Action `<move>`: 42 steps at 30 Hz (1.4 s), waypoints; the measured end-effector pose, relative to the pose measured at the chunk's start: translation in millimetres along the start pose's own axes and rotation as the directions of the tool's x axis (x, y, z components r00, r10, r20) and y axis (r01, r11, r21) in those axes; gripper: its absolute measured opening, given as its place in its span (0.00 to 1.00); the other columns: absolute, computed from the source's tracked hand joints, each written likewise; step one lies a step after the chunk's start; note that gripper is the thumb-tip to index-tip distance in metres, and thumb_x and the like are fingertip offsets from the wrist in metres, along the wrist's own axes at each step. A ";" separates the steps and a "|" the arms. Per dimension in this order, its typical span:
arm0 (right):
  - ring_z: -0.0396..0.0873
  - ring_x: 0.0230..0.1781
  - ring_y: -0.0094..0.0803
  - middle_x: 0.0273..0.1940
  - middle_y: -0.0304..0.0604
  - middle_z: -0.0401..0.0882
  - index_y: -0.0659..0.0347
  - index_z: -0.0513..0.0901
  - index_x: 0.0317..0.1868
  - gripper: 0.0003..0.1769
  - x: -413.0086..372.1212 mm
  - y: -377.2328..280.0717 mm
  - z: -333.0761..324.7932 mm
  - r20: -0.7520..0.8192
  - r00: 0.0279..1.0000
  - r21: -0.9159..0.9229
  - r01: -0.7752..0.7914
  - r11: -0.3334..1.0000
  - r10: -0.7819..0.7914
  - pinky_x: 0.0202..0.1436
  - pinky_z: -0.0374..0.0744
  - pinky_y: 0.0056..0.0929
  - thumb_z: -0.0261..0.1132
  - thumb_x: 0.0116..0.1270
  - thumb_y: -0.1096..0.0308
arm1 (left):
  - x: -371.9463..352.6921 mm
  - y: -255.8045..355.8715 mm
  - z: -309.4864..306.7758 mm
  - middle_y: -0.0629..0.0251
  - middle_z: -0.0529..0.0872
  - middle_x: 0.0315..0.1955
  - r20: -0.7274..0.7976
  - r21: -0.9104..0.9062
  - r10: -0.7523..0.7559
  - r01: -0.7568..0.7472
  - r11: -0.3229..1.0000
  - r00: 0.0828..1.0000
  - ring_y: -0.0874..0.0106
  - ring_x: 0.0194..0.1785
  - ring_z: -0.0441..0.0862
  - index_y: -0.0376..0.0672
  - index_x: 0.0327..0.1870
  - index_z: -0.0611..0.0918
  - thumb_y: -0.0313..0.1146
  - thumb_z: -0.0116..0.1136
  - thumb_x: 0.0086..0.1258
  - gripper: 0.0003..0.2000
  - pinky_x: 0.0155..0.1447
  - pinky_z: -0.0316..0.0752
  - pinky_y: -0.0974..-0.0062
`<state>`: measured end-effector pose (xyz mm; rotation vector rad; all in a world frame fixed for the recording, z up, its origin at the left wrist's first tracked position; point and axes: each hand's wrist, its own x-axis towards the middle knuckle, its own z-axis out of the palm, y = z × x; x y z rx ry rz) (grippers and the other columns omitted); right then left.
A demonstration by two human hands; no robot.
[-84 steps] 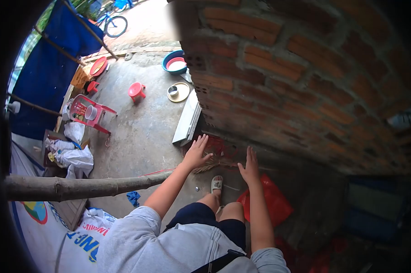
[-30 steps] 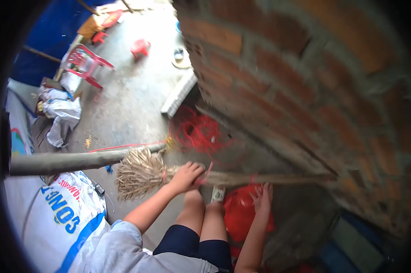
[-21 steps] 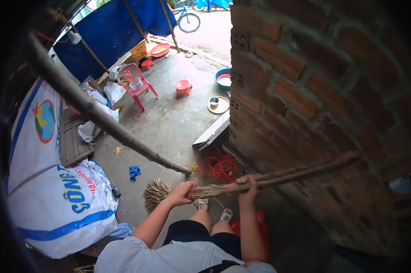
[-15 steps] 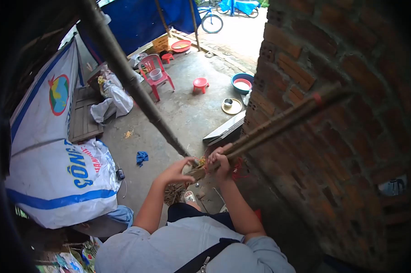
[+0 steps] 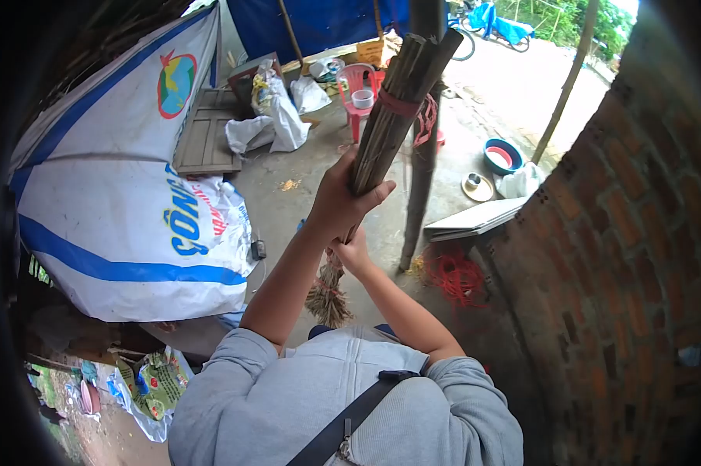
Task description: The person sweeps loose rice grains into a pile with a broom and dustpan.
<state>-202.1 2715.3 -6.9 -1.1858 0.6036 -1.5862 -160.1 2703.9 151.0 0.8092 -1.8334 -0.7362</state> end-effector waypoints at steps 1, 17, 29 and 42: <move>0.76 0.23 0.24 0.25 0.38 0.76 0.67 0.74 0.35 0.08 6.7 11.5 18.2 0.002 1.000 0.006 -0.011 1.000 0.011 0.24 0.73 0.21 0.61 0.52 0.76 | -5.2 -7.0 -19.4 0.61 0.80 0.23 -0.003 0.004 -0.012 0.012 1.000 1.000 0.68 0.28 0.82 0.43 0.50 0.70 0.37 0.64 0.55 0.23 0.35 0.74 0.73; 0.78 0.43 0.32 0.40 0.47 0.80 0.65 0.75 0.48 0.24 209.9 158.1 23.6 0.198 0.940 -0.507 -0.144 0.850 0.278 0.46 0.74 0.30 0.66 0.48 0.69 | 86.3 -206.5 -124.2 0.57 0.82 0.34 -0.378 -0.181 -0.214 0.155 0.971 0.901 0.72 0.35 0.80 0.37 0.45 0.72 0.30 0.64 0.56 0.18 0.42 0.73 0.77; 0.79 0.41 0.44 0.38 0.49 0.81 0.58 0.78 0.45 0.18 360.7 244.3 -73.6 0.264 0.952 -0.698 0.079 0.712 0.153 0.44 0.75 0.33 0.64 0.52 0.70 | 196.5 -316.0 -168.8 0.61 0.71 0.56 0.484 -0.361 -0.370 0.566 0.741 0.793 0.72 0.60 0.67 0.39 0.62 0.66 0.38 0.65 0.57 0.31 0.62 0.61 0.73; 0.75 0.44 0.51 0.39 0.54 0.78 0.58 0.76 0.42 0.17 567.0 336.1 -194.6 -0.233 0.937 -0.895 -0.311 0.319 0.259 0.43 0.73 0.42 0.61 0.49 0.71 | 411.9 -555.5 -139.5 0.46 0.74 0.51 0.830 -0.554 -0.323 0.739 -0.383 0.455 0.48 0.57 0.71 0.32 0.58 0.67 0.46 0.44 0.70 0.25 0.65 0.65 0.56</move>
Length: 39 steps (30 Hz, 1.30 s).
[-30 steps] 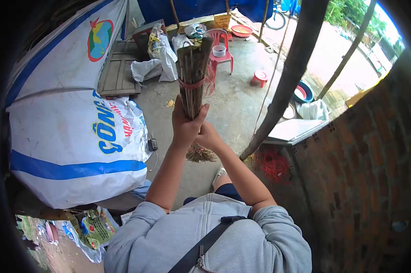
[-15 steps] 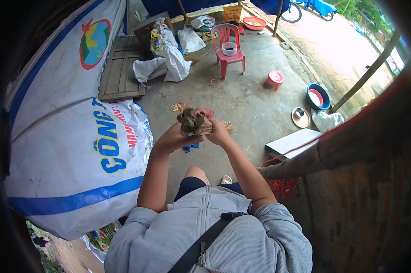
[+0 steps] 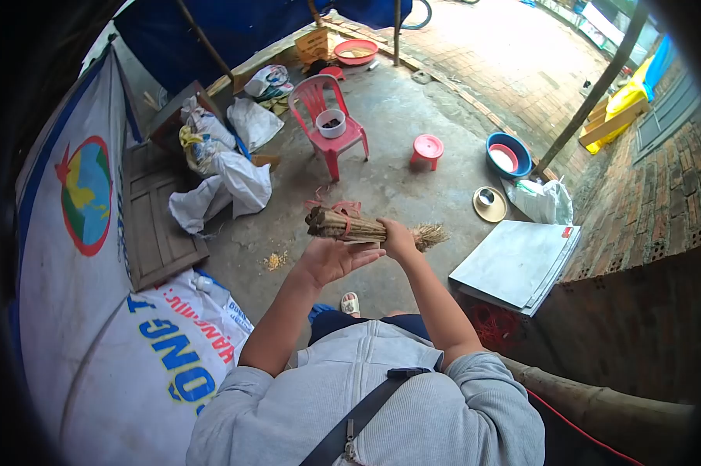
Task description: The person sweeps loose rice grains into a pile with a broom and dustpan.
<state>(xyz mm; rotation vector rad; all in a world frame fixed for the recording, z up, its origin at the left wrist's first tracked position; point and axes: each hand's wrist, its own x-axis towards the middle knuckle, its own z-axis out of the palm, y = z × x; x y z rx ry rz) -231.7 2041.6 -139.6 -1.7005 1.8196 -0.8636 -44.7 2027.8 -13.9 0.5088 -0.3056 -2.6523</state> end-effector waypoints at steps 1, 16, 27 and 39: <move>0.75 0.44 0.51 0.39 0.54 0.78 0.58 0.76 0.42 0.17 13.2 -2.4 -8.7 -0.027 0.999 -0.002 -0.023 1.000 0.023 0.43 0.73 0.42 0.61 0.49 0.71 | 17.4 15.2 1.6 0.45 0.74 0.51 0.076 0.008 -0.037 0.037 0.999 0.996 0.48 0.57 0.71 0.32 0.58 0.67 0.46 0.45 0.70 0.25 0.65 0.64 0.55; 0.75 0.41 0.49 0.38 0.48 0.77 0.57 0.76 0.38 0.12 207.6 167.5 -143.7 -0.272 0.932 0.038 -0.239 0.970 0.240 0.41 0.74 0.39 0.57 0.51 0.67 | 397.2 121.8 26.1 0.44 0.68 0.42 0.137 -0.393 -0.592 0.592 0.704 0.794 0.63 0.34 0.75 0.25 0.46 0.63 0.28 0.49 0.55 0.20 0.39 0.78 0.73; 0.74 0.45 0.44 0.44 0.40 0.77 0.51 0.78 0.44 0.17 355.4 266.7 -259.5 -0.240 0.920 -0.155 -0.350 0.924 0.309 0.46 0.75 0.38 0.58 0.52 0.73 | 589.7 203.8 82.7 0.46 0.71 0.43 0.129 -0.349 -0.751 0.738 0.577 0.648 0.66 0.40 0.74 0.16 0.50 0.59 0.24 0.46 0.59 0.22 0.42 0.75 0.73; 0.73 0.43 0.45 0.42 0.38 0.76 0.49 0.78 0.43 0.19 339.7 359.3 -304.7 -0.575 0.625 0.020 -0.634 0.773 0.528 0.45 0.75 0.38 0.57 0.51 0.78 | 749.8 173.1 140.8 0.30 0.60 0.53 -0.085 -0.308 -0.942 0.890 0.336 0.326 0.66 0.41 0.72 0.23 0.60 0.50 0.23 0.43 0.55 0.30 0.38 0.74 0.76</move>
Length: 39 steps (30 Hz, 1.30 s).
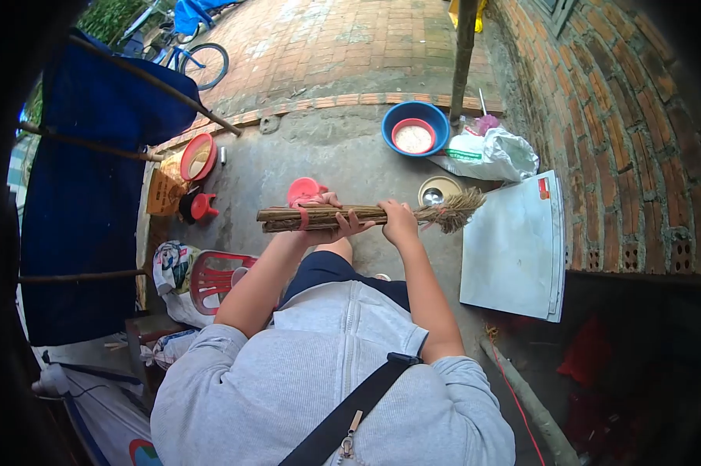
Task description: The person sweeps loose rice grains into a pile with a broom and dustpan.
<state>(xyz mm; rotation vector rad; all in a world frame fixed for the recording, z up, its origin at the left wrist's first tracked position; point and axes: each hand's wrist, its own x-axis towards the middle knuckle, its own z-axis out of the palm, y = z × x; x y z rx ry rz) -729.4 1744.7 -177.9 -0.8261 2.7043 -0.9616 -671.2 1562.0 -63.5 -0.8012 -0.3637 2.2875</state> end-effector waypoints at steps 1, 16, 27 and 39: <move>0.73 0.43 0.45 0.42 0.38 0.76 0.48 0.78 0.44 0.19 5.5 4.1 -2.6 0.022 0.999 0.012 -0.043 0.999 0.043 0.45 0.75 0.38 0.57 0.51 0.78 | 9.3 8.4 5.9 0.28 0.59 0.53 0.002 -0.017 -0.022 0.022 1.000 1.000 0.66 0.38 0.71 0.25 0.61 0.50 0.24 0.43 0.54 0.31 0.38 0.74 0.75; 0.70 0.49 0.46 0.44 0.47 0.73 0.51 0.75 0.49 0.26 240.1 -73.9 50.6 0.270 0.944 0.299 0.108 0.948 -0.192 0.50 0.72 0.37 0.57 0.46 0.79 | -63.9 154.9 132.9 0.33 0.65 0.52 -0.104 -0.002 0.305 -0.307 0.952 0.946 0.67 0.36 0.73 0.27 0.61 0.54 0.26 0.41 0.56 0.29 0.35 0.75 0.75; 0.77 0.44 0.36 0.48 0.46 0.74 0.57 0.66 0.60 0.24 265.8 -0.4 183.1 0.855 0.511 0.494 -0.746 -0.447 0.093 0.49 0.77 0.44 0.42 0.71 0.53 | 131.3 346.5 -85.0 0.59 0.75 0.23 -0.488 0.685 0.594 -0.141 0.715 0.639 0.64 0.23 0.75 0.41 0.34 0.73 0.38 0.48 0.57 0.11 0.30 0.76 0.61; 0.77 0.37 0.42 0.42 0.50 0.74 0.65 0.70 0.48 0.21 179.0 -45.9 211.5 0.945 0.310 0.315 -0.764 -0.562 0.108 0.44 0.77 0.42 0.52 0.67 0.54 | -4.5 192.9 -39.0 0.64 0.70 0.18 -0.536 0.715 0.400 0.147 0.683 0.744 0.73 0.15 0.69 0.62 0.61 0.59 0.25 0.48 0.56 0.30 0.16 0.68 0.77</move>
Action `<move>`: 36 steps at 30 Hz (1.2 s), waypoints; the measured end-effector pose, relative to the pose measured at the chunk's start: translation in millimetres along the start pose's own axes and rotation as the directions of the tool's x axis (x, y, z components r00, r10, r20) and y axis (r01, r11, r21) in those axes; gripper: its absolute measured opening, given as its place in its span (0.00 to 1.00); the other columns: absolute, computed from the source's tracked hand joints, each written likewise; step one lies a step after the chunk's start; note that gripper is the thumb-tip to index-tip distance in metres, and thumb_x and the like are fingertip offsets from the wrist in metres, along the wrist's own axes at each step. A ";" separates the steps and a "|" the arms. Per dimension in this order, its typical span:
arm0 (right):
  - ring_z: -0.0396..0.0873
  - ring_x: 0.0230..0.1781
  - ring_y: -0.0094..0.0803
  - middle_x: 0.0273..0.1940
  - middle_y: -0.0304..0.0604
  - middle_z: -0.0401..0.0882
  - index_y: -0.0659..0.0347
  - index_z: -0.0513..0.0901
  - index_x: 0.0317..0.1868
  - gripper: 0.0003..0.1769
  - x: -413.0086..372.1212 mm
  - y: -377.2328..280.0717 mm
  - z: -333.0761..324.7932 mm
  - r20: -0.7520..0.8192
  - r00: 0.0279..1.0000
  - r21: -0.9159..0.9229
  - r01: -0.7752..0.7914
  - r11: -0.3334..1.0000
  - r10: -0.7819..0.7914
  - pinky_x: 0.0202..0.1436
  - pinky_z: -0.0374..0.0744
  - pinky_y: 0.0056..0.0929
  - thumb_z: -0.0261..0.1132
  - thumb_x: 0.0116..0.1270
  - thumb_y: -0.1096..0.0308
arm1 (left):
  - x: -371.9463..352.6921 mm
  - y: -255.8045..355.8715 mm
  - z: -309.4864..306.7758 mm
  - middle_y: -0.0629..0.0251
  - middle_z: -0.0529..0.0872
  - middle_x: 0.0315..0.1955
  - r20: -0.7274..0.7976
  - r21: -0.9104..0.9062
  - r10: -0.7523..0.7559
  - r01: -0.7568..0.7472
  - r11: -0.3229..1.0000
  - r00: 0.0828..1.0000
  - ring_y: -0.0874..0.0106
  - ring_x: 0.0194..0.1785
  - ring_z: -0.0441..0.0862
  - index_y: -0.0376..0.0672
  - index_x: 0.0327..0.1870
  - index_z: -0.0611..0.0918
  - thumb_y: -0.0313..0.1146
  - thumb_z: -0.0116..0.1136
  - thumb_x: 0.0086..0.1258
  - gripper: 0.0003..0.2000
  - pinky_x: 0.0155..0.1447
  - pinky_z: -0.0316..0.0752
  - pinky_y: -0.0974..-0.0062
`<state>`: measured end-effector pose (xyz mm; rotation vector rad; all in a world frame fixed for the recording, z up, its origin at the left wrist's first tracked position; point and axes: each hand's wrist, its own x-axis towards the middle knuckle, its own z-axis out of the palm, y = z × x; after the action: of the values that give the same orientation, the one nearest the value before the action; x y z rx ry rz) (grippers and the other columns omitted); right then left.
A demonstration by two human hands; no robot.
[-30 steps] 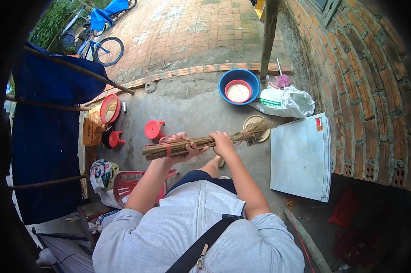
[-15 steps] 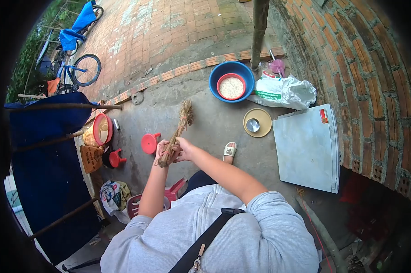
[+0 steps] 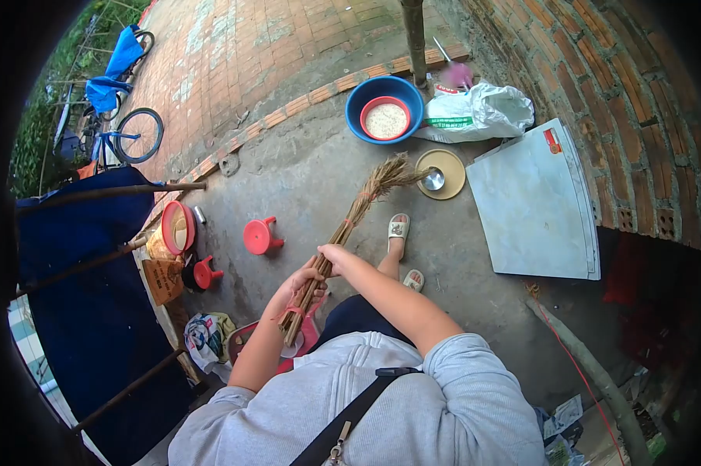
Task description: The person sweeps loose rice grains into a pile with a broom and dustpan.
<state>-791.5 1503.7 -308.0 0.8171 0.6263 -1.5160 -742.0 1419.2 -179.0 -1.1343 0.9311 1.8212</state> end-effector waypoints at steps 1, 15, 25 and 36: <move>0.77 0.36 0.38 0.38 0.50 0.75 0.66 0.70 0.46 0.18 4.9 17.7 3.1 -0.158 0.967 -0.053 0.192 0.980 -0.198 0.40 0.78 0.38 0.56 0.65 0.59 | -6.4 -16.6 3.5 0.63 0.69 0.18 -0.092 0.063 0.041 -0.035 0.997 0.995 0.72 0.15 0.69 0.63 0.62 0.58 0.25 0.48 0.56 0.31 0.16 0.68 0.77; 0.79 0.30 0.41 0.39 0.56 0.74 0.64 0.43 0.67 0.38 1.6 183.7 -60.3 -0.399 0.776 -0.047 0.515 0.856 -0.489 0.28 0.79 0.36 0.51 0.58 0.75 | 19.8 -151.4 -50.5 0.64 0.70 0.18 0.084 0.220 -0.161 0.139 0.965 0.983 0.73 0.14 0.68 0.58 0.54 0.63 0.23 0.46 0.53 0.26 0.16 0.66 0.79; 0.74 0.17 0.37 0.26 0.48 0.75 0.62 0.64 0.50 0.26 83.0 212.9 -38.1 -0.425 0.809 -0.108 0.400 0.910 -0.406 0.17 0.72 0.36 0.63 0.53 0.64 | 76.8 -175.4 -145.1 0.62 0.71 0.16 -0.042 0.214 -0.022 0.031 0.976 0.999 0.69 0.13 0.71 0.41 0.36 0.68 0.26 0.45 0.53 0.09 0.17 0.71 0.74; 0.72 0.20 0.33 0.27 0.47 0.71 0.63 0.65 0.47 0.19 130.7 230.1 16.7 -0.436 0.595 -0.221 0.657 0.721 -0.675 0.18 0.69 0.33 0.56 0.54 0.69 | -3.6 -121.8 -192.2 0.64 0.69 0.17 0.176 0.222 -0.133 0.093 0.971 0.975 0.73 0.13 0.67 0.46 0.43 0.65 0.25 0.46 0.50 0.16 0.16 0.68 0.77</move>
<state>-566.8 1385.4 -384.5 1.0111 1.4789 -1.9708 -564.9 1302.3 -261.2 -0.8478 0.9053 1.6601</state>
